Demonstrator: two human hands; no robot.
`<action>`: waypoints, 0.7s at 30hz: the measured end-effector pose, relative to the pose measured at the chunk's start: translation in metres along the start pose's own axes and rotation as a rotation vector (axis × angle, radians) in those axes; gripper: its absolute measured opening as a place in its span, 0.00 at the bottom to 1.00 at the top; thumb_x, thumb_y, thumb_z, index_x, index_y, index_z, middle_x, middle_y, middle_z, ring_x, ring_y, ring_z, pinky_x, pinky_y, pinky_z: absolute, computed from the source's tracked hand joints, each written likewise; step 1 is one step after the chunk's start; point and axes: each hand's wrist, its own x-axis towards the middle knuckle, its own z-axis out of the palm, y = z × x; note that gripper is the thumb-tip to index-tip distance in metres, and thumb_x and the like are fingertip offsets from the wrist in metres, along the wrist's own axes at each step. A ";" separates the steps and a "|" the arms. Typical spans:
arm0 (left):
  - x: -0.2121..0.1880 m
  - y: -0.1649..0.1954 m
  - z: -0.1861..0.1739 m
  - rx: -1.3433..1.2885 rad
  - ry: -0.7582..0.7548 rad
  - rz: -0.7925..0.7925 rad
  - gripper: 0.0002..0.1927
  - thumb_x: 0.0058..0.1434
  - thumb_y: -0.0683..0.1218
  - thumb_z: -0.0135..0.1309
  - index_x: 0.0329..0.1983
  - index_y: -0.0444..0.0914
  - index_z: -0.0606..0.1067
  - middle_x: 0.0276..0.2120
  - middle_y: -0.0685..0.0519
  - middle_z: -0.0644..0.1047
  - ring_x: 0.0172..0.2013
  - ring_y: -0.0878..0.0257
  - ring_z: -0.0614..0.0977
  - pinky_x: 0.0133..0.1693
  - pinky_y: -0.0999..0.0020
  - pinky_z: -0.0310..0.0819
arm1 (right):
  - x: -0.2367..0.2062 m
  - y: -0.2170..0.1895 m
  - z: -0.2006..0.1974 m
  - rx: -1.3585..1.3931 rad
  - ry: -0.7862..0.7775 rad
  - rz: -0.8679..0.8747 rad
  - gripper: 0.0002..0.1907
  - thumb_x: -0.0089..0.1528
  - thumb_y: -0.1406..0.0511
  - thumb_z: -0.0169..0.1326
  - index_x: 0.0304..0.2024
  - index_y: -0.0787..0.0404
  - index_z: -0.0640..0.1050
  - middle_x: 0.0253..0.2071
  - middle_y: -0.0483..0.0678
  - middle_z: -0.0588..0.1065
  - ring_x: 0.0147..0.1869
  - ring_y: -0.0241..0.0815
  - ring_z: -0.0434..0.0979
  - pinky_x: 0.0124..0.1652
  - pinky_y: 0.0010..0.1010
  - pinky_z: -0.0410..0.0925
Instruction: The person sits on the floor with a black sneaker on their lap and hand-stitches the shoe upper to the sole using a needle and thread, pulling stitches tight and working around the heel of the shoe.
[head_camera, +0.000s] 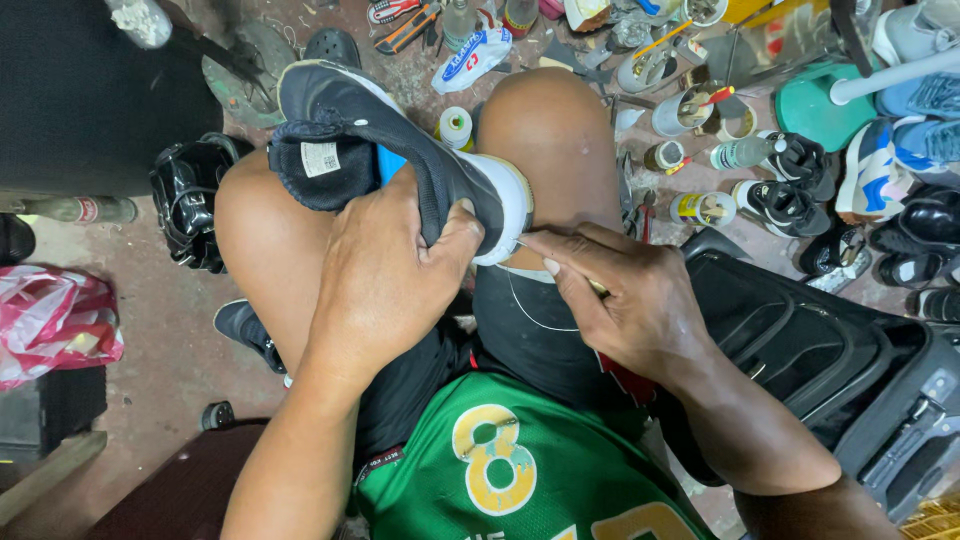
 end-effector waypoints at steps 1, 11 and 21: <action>-0.001 0.000 0.000 -0.014 0.002 0.002 0.15 0.60 0.48 0.53 0.37 0.29 0.74 0.19 0.44 0.79 0.26 0.48 0.85 0.37 0.54 0.77 | 0.000 -0.001 -0.001 -0.005 -0.002 0.003 0.16 0.62 0.74 0.54 0.53 0.62 0.80 0.48 0.53 0.81 0.46 0.49 0.85 0.42 0.33 0.76; -0.015 -0.007 0.018 0.127 0.147 0.081 0.20 0.63 0.52 0.61 0.32 0.28 0.76 0.24 0.37 0.79 0.30 0.40 0.82 0.39 0.48 0.73 | -0.005 -0.015 -0.002 -0.277 0.019 -0.023 0.18 0.60 0.72 0.55 0.52 0.59 0.79 0.47 0.49 0.80 0.40 0.53 0.83 0.36 0.38 0.74; -0.026 -0.022 0.042 -0.211 0.238 0.056 0.11 0.62 0.47 0.60 0.33 0.33 0.79 0.30 0.41 0.82 0.31 0.49 0.86 0.35 0.58 0.77 | 0.001 -0.011 0.007 -0.432 -0.057 -0.067 0.12 0.59 0.70 0.57 0.45 0.59 0.78 0.40 0.47 0.79 0.31 0.51 0.80 0.28 0.40 0.70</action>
